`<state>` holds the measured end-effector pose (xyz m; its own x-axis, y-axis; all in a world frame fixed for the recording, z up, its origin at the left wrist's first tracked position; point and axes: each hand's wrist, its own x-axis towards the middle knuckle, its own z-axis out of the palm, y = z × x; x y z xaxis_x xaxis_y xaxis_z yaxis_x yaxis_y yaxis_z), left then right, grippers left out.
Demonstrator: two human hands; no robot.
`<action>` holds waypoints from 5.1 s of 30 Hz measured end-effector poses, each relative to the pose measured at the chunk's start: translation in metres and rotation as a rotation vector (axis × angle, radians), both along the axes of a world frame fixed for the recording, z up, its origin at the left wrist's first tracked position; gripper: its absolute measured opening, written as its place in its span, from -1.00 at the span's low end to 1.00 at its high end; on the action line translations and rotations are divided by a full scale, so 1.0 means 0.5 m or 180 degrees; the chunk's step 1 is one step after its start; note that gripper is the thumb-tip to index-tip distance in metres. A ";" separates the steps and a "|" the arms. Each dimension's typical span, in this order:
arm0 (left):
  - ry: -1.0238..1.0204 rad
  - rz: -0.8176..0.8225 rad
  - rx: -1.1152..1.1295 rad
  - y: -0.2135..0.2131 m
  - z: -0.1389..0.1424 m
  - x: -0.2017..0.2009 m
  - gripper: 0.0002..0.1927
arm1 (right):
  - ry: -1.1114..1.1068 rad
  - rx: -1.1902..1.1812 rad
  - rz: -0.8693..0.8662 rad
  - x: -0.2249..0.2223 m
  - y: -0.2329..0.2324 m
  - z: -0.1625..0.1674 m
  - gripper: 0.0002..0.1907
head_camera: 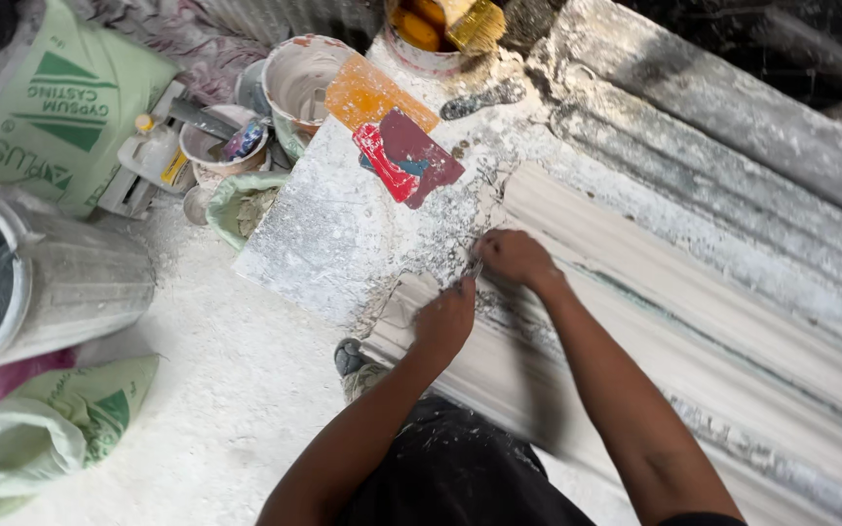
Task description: The person uses a small knife to scrape excess plaster and mold seams from long decorative gypsum cornice moldings. They work along the fluted faces and edges of the pieces, repositioning the moldings and moving between several pieces laid on a plaster-covered work surface.
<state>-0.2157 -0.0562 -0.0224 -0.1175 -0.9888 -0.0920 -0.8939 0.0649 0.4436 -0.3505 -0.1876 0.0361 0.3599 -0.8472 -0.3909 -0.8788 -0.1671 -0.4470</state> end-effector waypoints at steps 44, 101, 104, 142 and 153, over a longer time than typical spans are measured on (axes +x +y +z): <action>0.0233 -0.0615 0.1176 -0.165 -0.018 0.031 -0.77 | -0.1040 -0.1959 -0.0796 -0.057 0.080 -0.097 -0.86; 0.0757 -0.0328 0.1213 -0.264 0.029 0.034 -0.73 | -0.1940 -0.1305 -0.1153 -0.127 0.103 -0.107 -0.84; 0.1047 0.0031 0.0823 -0.238 0.033 0.050 -0.60 | -0.2099 -0.1826 -0.0728 -0.162 0.091 -0.087 -0.81; 0.0210 -0.0359 -0.0107 -0.303 0.005 -0.028 -0.86 | -0.4541 0.1162 -0.2979 -0.083 -0.207 -0.082 -0.73; 0.0231 -0.0119 0.0983 -0.338 0.030 -0.064 -0.78 | -0.1023 -0.1720 -0.1830 -0.131 -0.150 -0.138 -0.69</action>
